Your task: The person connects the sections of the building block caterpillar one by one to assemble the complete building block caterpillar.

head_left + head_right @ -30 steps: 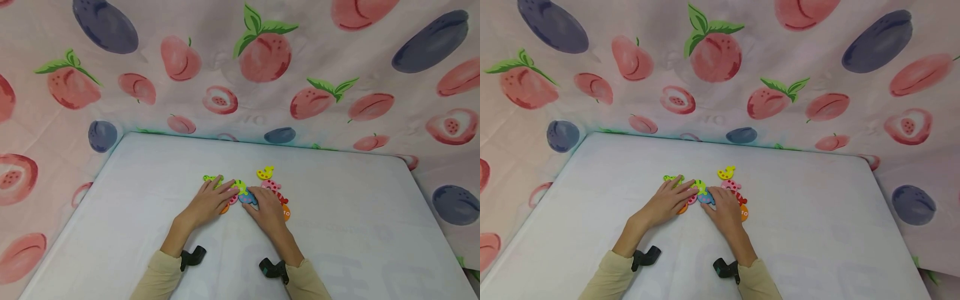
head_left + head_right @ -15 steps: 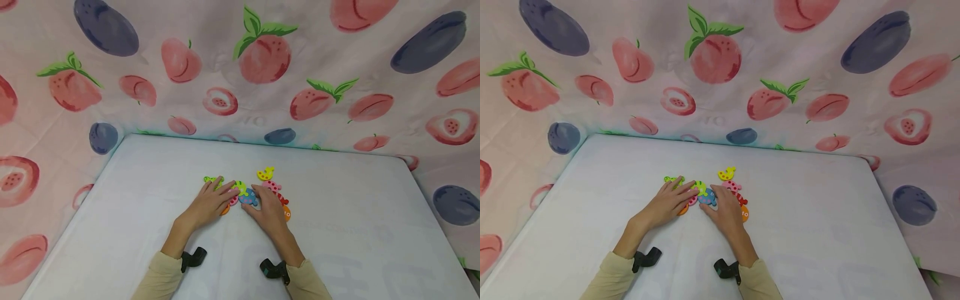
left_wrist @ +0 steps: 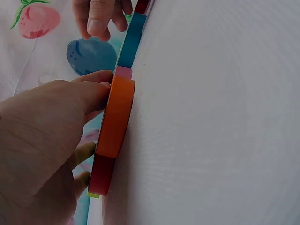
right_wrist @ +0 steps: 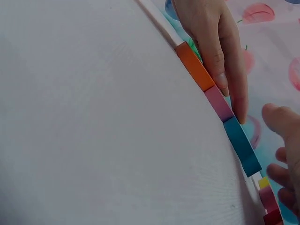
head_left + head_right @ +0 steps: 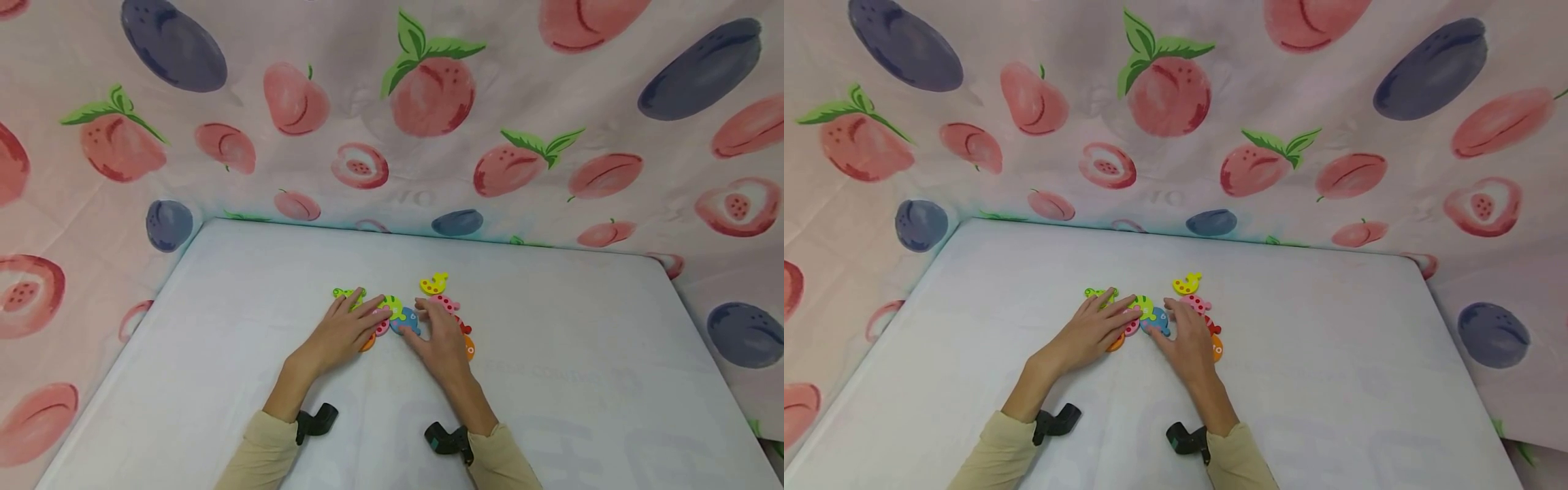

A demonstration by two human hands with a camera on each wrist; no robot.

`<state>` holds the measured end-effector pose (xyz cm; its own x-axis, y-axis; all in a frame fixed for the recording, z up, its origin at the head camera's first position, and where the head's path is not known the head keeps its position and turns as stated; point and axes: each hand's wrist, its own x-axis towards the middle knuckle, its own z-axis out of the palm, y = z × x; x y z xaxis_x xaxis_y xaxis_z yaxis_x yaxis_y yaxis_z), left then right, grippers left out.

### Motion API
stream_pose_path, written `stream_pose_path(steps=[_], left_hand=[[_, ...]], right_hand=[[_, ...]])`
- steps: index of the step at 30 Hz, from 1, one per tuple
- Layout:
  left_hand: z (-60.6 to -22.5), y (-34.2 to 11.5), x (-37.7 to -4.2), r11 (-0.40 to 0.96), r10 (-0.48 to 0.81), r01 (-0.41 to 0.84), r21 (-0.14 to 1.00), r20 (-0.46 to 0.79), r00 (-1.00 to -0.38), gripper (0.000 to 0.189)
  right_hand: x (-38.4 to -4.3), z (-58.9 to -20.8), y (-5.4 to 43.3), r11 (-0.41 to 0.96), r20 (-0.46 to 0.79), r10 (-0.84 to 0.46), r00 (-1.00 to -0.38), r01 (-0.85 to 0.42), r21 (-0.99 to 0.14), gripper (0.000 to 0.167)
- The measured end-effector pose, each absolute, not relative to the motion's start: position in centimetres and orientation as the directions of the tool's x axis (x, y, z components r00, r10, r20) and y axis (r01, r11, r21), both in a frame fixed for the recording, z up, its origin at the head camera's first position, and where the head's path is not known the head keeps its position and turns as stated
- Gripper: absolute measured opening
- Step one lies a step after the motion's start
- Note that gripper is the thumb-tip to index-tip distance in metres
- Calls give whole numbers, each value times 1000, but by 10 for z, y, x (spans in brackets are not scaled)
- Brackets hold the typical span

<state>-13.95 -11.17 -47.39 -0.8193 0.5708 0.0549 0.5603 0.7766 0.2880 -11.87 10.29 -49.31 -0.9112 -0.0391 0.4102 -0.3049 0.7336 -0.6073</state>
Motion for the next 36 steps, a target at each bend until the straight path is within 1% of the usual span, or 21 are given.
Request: stream_pose_path(steps=[2, 4, 6, 9, 11, 14, 20, 25, 29, 33, 36], left_hand=[[-473, -112, -139, 776, 568, 556, 298, 51, -821, 44], [-473, -113, -139, 773, 568, 552, 313, 47, -822, 44], [-473, -113, -139, 769, 568, 549, 328, 43, -822, 44], [-474, -112, -139, 768, 570, 548, 332, 36, -821, 45], [-475, -112, -139, 769, 570, 549, 327, 35, -821, 45], [-476, -112, -139, 772, 570, 549, 321, 33, -821, 45], [-475, -112, -140, 777, 563, 538, 327, 20, -826, 46], [-473, -110, -139, 770, 566, 544, 334, 36, -824, 45], [-472, -107, -138, 771, 576, 563, 298, 52, -816, 46], [-471, -104, -136, 774, 587, 569, 276, 24, -810, 48], [-468, -101, -134, 763, 600, 577, 290, 13, -800, 46]], right_hand=[[-120, -493, 107, 707, 458, 18, -889, -313, -634, 40], [-122, -492, 115, 670, 502, 102, -859, -313, -673, 34], [-126, -493, 125, 617, 503, 206, -839, -288, -732, 29], [-130, -495, 142, 525, 430, 317, -845, -222, -822, 28], [-132, -496, 152, 475, 358, 353, -864, -164, -865, 27], [-135, -497, 161, 431, 288, 357, -889, -117, -895, 28], [-137, -497, 164, 391, 219, 333, -917, -77, -917, 29], [-136, -495, 164, 359, 172, 342, -924, -41, -932, 32], [-135, -495, 163, 340, 133, 340, -931, -10, -941, 33], [-135, -495, 161, 341, 106, 340, -935, 18, -940, 32], [-136, -495, 160, 338, 102, 342, -934, 21, -941, 31]])
